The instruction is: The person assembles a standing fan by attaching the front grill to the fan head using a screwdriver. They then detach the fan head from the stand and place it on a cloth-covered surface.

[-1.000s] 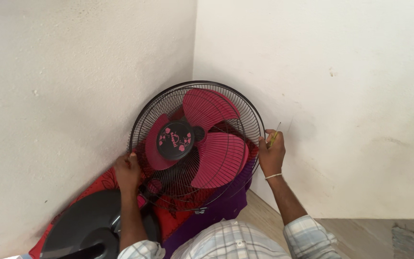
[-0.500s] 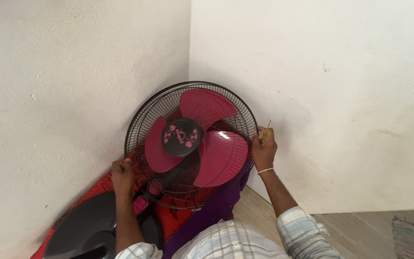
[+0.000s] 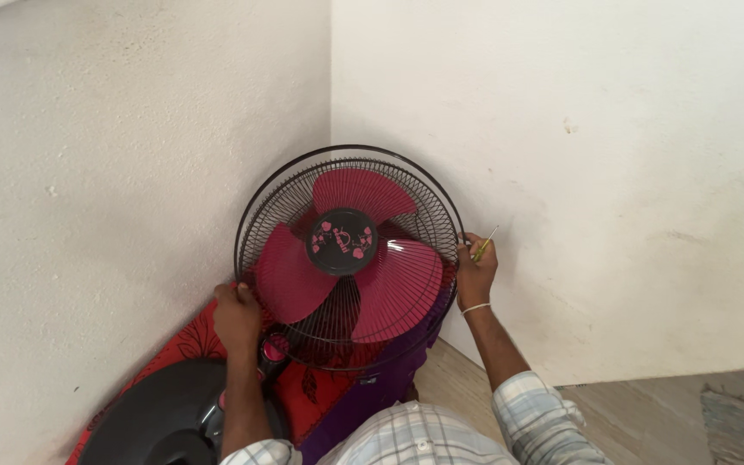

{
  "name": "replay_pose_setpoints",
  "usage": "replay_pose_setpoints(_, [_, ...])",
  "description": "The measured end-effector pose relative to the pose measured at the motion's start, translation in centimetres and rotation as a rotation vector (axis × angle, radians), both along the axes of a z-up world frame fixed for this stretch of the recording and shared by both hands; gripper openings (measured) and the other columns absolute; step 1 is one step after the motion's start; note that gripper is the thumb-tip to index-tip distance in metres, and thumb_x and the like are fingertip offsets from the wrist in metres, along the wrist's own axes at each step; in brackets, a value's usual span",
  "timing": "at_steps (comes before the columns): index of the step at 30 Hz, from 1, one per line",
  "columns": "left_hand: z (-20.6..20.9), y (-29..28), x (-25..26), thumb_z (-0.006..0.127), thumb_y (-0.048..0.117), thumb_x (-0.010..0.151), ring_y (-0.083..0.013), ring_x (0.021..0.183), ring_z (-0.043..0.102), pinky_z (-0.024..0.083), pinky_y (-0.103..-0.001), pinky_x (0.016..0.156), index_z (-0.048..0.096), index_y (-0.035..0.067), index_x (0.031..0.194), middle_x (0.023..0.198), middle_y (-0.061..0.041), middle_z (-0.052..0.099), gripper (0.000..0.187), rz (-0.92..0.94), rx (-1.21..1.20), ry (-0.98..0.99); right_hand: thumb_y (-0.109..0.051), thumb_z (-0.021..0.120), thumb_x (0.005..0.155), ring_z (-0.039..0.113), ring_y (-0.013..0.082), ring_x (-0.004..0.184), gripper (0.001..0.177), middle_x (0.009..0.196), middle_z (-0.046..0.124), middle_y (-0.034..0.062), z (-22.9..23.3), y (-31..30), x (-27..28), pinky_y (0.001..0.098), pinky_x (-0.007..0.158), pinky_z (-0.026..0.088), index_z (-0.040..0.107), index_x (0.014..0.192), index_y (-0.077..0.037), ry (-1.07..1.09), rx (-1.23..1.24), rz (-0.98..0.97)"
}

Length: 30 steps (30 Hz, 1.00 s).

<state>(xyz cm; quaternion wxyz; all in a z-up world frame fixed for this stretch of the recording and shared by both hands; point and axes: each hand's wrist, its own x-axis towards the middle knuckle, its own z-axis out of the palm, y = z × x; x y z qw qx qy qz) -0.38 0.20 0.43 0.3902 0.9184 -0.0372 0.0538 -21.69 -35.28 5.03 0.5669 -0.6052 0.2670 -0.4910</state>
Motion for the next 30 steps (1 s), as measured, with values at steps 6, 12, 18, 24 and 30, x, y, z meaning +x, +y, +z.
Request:
replay_pose_setpoints(6, [0.9, 0.2, -1.1, 0.061, 0.029, 0.101, -0.0521, 0.087, 0.068, 0.053, -0.060, 0.076, 0.056, -0.002, 0.108, 0.094, -0.030, 0.070, 0.032, -0.027, 0.023, 0.033, 0.007, 0.061, 0.091, 0.046, 0.0064, 0.076, 0.026, 0.115, 0.069, 0.0104, -0.1, -0.3, -0.3, 0.0229, 0.067, 0.042, 0.041, 0.085, -0.008, 0.078, 0.060, -0.059])
replay_pose_setpoints(12, [0.9, -0.3, -1.2, 0.064, 0.027, 0.100, -0.0491, 0.081, 0.069, 0.053, -0.058, 0.071, 0.058, -0.001, 0.100, 0.088, -0.026, 0.071, 0.029, 0.020, 0.038, -0.080, -0.003, 0.062, 0.099, 0.045, 0.0065, 0.075, 0.023, 0.112, 0.066, 0.0103, -0.4, -0.5, 0.1, 0.0235, 0.066, 0.042, 0.041, 0.092, -0.008, 0.085, 0.080, -0.051])
replay_pose_setpoints(18, [0.2, 0.1, -1.1, 0.066, 0.022, 0.101, -0.0388, 0.067, 0.068, 0.052, -0.050, 0.062, 0.057, 0.001, 0.092, 0.077, -0.019, 0.067, 0.025, 0.065, -0.077, -0.071, -0.003, 0.063, 0.099, 0.052, 0.0082, 0.079, 0.023, 0.110, 0.067, 0.0107, -0.7, -0.9, 0.4, 0.0235, 0.069, 0.045, 0.042, 0.092, -0.009, 0.107, 0.063, -0.055])
replay_pose_setpoints(24, [-0.9, 0.6, -0.6, 0.069, 0.018, 0.101, -0.0356, 0.067, 0.066, 0.051, -0.049, 0.061, 0.056, 0.002, 0.089, 0.080, -0.018, 0.067, 0.024, 0.056, -0.093, -0.148, 0.000, 0.063, 0.099, 0.054, 0.0102, 0.082, 0.025, 0.106, 0.066, 0.0132, -1.1, -1.2, 0.7, 0.0250, 0.070, 0.047, 0.041, 0.092, -0.008, 0.076, 0.089, -0.059])
replay_pose_setpoints(30, [-2.4, 0.8, 0.5, 0.071, 0.014, 0.097, -0.0387, 0.073, 0.067, 0.051, -0.049, 0.065, 0.056, 0.001, 0.093, 0.084, -0.019, 0.067, 0.020, 0.075, -0.150, -0.162, 0.001, 0.064, 0.097, 0.058, 0.0115, 0.085, 0.025, 0.104, 0.068, 0.0123, -1.4, -1.6, 0.8, 0.0253, 0.073, 0.049, 0.041, 0.092, -0.009, 0.068, 0.085, -0.071])
